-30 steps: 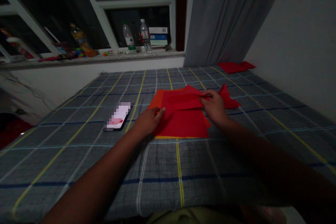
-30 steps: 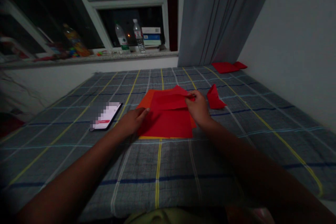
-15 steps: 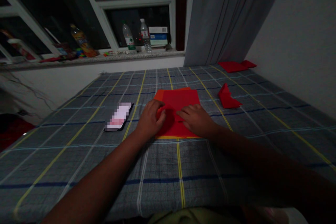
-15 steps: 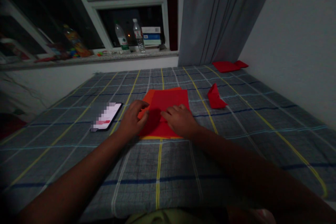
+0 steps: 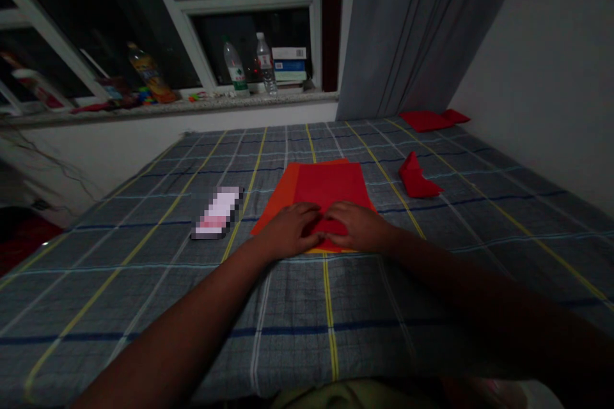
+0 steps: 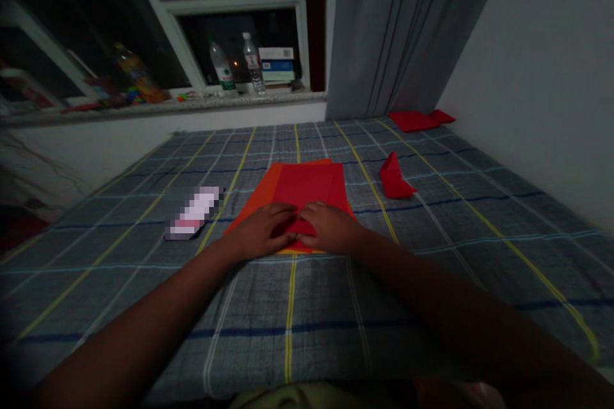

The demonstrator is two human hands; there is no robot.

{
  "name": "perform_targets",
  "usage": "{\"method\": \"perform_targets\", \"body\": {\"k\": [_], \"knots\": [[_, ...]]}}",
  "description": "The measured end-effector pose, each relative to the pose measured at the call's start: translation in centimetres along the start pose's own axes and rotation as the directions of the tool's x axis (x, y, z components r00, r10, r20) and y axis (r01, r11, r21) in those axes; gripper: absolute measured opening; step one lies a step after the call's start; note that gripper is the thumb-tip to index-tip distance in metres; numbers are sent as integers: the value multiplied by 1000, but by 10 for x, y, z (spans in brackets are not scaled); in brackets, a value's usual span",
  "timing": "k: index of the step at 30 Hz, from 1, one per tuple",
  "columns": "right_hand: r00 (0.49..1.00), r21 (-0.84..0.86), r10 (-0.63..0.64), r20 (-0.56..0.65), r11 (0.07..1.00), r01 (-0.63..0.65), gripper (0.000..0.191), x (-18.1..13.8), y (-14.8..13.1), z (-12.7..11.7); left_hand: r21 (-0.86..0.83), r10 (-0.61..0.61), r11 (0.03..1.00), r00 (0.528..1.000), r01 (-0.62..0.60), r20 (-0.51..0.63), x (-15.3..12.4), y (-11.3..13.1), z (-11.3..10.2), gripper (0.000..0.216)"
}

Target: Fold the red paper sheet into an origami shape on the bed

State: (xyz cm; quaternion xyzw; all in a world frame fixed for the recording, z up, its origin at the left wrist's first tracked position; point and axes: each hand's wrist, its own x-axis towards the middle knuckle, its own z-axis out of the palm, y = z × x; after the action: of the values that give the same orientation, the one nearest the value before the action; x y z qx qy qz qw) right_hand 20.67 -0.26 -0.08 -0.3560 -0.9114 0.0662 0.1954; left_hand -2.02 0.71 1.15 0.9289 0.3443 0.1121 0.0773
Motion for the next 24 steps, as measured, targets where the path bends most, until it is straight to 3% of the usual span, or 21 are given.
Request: {"method": "perform_targets", "body": {"k": [2, 5, 9, 13, 19, 24], "knots": [[999, 42, 24, -23, 999, -23, 28, -1, 8, -5, 1, 11, 1000, 1000, -11, 25, -1, -2, -2, 55], [998, -37, 44, -43, 998, -45, 42, -3, 24, -12, -27, 25, 999, 999, -25, 21, -1, -3, -6, 52], [994, -119, 74, 78, 991, -64, 58, -6, 40, -16, -83, 43, 996, 999, -42, 6, 1, -3, -7, 48], [972, -38, 40, 231, 999, -32, 55, -7, 41, -22, -46, -19, 999, 1000, 20, 17, 2, -2, -7, 59], [972, -64, 55, 229, 997, -42, 60, -6, 34, -29, 92, -28, 995, 999, 25, 34, 0, 2, -8, 79], [980, -158, 16, 197, 987, 16, 41, -4, 26, -28, 129, 19, 991, 999, -23, 32, -1, 3, -9, 51]]}}
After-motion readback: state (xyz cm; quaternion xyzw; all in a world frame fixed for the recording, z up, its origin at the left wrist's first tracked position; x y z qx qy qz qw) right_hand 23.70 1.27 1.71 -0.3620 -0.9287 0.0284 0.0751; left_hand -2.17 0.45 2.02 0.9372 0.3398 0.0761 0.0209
